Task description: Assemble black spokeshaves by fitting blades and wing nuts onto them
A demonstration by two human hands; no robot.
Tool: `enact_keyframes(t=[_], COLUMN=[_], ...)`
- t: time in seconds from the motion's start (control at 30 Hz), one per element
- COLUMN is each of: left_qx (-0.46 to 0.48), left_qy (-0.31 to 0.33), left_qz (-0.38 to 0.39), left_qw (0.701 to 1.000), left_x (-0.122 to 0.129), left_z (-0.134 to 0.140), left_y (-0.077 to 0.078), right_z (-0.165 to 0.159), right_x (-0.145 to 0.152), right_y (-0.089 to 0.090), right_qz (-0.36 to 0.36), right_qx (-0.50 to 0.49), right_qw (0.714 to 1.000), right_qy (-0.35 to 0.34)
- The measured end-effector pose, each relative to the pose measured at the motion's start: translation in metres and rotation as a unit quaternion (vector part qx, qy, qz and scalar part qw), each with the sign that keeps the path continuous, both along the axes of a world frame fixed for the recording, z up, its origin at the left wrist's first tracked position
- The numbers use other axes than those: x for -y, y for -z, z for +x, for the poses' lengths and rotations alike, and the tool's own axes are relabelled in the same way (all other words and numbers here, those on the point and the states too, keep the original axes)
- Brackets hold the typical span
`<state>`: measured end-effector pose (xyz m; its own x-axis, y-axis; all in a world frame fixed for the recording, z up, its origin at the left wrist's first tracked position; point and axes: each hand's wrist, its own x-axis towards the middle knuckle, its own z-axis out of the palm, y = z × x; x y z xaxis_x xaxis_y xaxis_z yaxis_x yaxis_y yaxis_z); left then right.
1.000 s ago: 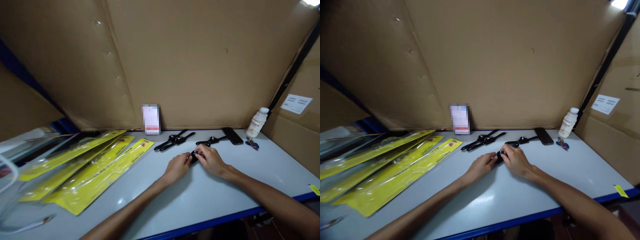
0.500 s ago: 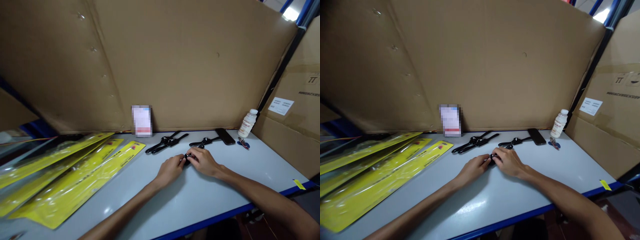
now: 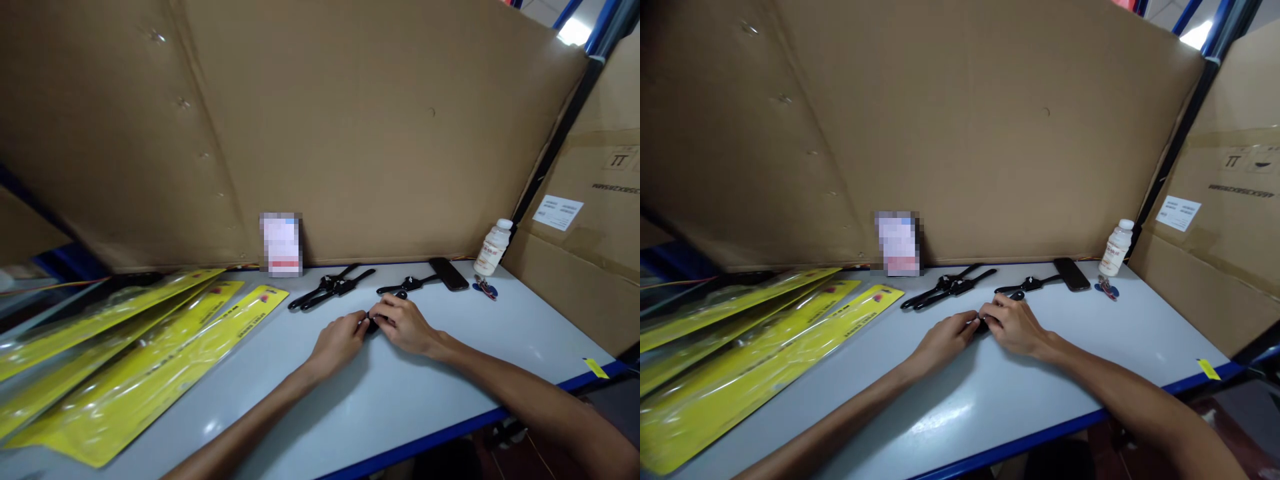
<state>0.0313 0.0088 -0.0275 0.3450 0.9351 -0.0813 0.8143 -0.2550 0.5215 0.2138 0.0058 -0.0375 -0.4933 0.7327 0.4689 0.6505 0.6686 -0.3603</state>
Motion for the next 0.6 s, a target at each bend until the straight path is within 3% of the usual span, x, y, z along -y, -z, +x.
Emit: enact_keyframes(t=[0.6], left_qx=[-0.041], left_qy=[0.009], left_qz=[-0.010], left_qw=[0.999], left_x=[0.0023], left_z=[0.0022], left_y=[-0.0066], right_z=[-0.0037], right_x=[0.0034], right_y=[-0.0046], right_qz=[-0.022], right_qx=[-0.013], right_qw=[1.000], right_qy=[0.013])
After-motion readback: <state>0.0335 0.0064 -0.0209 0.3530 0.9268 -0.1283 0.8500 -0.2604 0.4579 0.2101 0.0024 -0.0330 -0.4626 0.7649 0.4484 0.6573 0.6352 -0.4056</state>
